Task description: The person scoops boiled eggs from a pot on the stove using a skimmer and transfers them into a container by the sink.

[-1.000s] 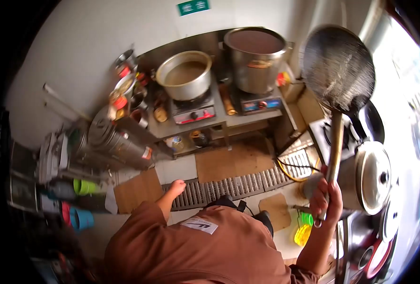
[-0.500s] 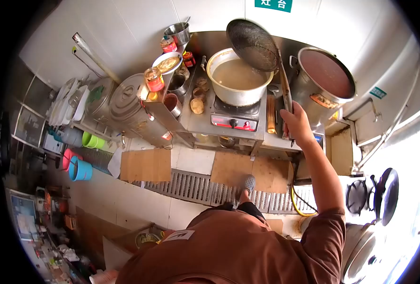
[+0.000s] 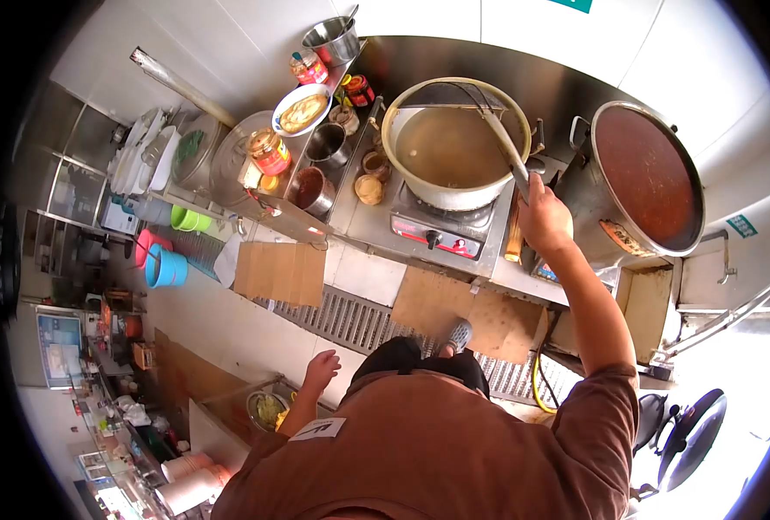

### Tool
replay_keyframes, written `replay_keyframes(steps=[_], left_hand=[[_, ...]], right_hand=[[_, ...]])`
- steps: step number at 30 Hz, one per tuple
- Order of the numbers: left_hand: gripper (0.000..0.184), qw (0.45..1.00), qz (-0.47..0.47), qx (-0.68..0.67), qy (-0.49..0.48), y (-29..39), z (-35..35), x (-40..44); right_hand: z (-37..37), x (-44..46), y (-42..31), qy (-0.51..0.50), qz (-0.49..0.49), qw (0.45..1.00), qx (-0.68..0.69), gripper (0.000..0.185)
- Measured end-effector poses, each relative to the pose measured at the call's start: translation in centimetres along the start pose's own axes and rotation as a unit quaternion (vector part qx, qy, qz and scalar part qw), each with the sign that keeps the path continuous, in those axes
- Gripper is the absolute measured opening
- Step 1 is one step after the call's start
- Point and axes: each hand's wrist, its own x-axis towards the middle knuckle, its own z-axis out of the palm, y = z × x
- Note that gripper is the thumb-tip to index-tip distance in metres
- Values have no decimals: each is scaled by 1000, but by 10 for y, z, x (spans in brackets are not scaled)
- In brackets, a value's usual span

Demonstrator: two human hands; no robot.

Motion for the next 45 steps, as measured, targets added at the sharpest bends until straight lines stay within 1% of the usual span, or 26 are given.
replay_keyframes(steps=[2, 4, 5, 6, 8, 9, 10, 11, 12, 13, 14, 16, 18, 19, 21, 22, 24, 26, 32, 34, 35, 37, 40, 42, 45], left_hand=[[39, 1000, 0, 18, -1, -10, 6, 3], [41, 996, -35, 76, -14, -34, 2, 7], [36, 998, -58, 38, -1, -51, 2, 6], [36, 997, -60, 39, -4, -76, -2, 13], [25, 975, -202, 34, -85, -124, -24, 29], [25, 975, -201, 34, -92, -132, -36, 30], [21, 981, 22, 118, -151, -139, -48, 31], [15, 976, -108, -26, -190, -136, -54, 37], [10, 939, -243, -156, -189, -134, -61, 44], [7, 961, -241, -113, -80, -112, -53, 43], [6, 969, -235, -67, 31, -71, -41, 37], [10, 978, -166, -122, 39, -57, -43, 58], [25, 987, -152, -31, 28, -26, -37, 77], [25, 987, -155, -33, 26, -15, -34, 87], [32, 994, -102, -33, -6, 3, -29, 105], [32, 994, -104, -34, -8, 9, -24, 112], [37, 997, -68, -24, -23, 18, -17, 120], [38, 997, -68, -24, -36, 17, -14, 127], [37, 991, -121, 18, -62, -3, -23, 129], [38, 990, -137, 7, -30, -13, -31, 123], [38, 990, -139, 7, -29, -16, -34, 122], [38, 987, -160, 6, 18, -21, -39, 119], [36, 983, -183, 10, 11, -23, -43, 119], [38, 986, -168, -3, 19, -24, -40, 118], [39, 989, -143, -17, 16, -23, -33, 120]], right_hand=[[-5, 7, 0, -23, 13, 1000, 3, 48], [1, 15, 5, -23, 10, 1000, 2, 48], [4, 18, 7, -18, 8, 1000, 1, 47], [5, 20, 6, -21, 10, 1000, -1, 47], [5, 24, 3, -25, 17, 1000, -2, 48], [5, 27, 1, -24, 20, 999, -8, 48], [7, 29, 0, -23, 28, 999, -7, 48], [8, 29, -1, -24, 35, 999, -7, 49], [8, 31, -3, -27, 35, 999, -15, 49], [7, 32, -6, -33, 40, 999, -15, 49], [7, 33, -9, -39, 45, 998, -14, 49], [10, 35, -12, -42, 39, 998, -23, 49], [9, 37, -18, -59, 52, 997, -19, 49], [10, 37, -19, -61, 51, 997, -22, 49], [17, 38, -16, -55, 59, 997, -22, 50], [18, 38, -16, -57, 59, 996, -25, 50], [20, 38, -16, -49, 55, 997, -31, 51], [19, 39, -17, -52, 56, 997, -31, 51], [16, 41, -24, -73, 65, 995, -33, 52], [16, 40, -26, -77, 65, 994, -34, 51], [16, 40, -26, -78, 77, 993, -35, 50], [16, 40, -26, -80, 87, 992, -36, 49], [14, 40, -22, -84, 90, 992, -15, 47], [10, 39, -22, -95, 105, 990, 10, 44], [9, 37, -16, -83, 93, 992, 23, 42]])
